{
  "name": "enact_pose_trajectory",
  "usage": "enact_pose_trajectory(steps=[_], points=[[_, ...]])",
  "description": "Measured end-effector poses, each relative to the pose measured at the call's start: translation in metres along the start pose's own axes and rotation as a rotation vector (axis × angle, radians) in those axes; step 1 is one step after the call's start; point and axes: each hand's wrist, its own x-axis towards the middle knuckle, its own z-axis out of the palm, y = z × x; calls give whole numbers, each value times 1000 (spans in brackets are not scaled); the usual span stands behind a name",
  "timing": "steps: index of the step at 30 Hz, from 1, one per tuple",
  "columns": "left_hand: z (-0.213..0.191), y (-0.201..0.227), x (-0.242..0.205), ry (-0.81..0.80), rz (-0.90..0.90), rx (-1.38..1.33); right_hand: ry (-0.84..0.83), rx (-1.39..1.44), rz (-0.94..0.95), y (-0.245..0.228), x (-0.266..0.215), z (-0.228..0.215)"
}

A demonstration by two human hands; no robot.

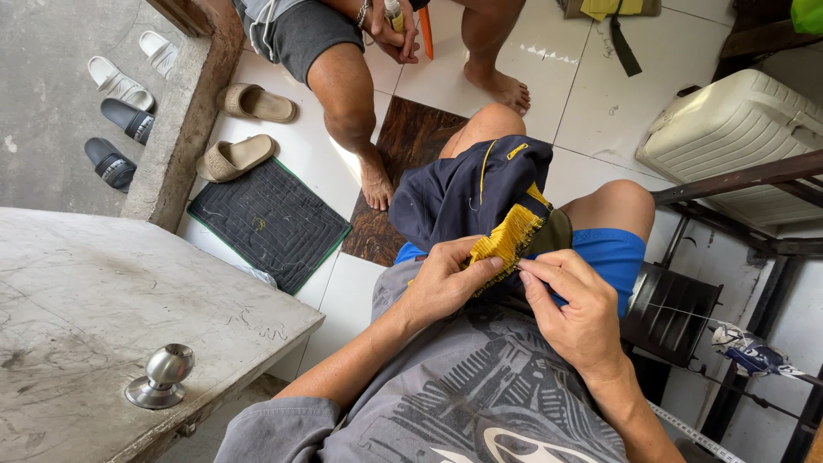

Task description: Inspecting and adjusting the yellow trim on a blue fabric garment component

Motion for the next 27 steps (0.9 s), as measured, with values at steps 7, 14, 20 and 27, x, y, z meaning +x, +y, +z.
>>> enact_pose_trajectory(steps=[7,14,20,27], points=[[5,16,3,25,-55,-3,-11,25,2,0,1,-1],[10,18,3,86,-191,-95,34,82,2,6,-3,10],[11,16,7,101,-229,-134,70,109,13,9,-5,16],[14,8,6,92,-257,-146,141,190,113,21,-18,28]])
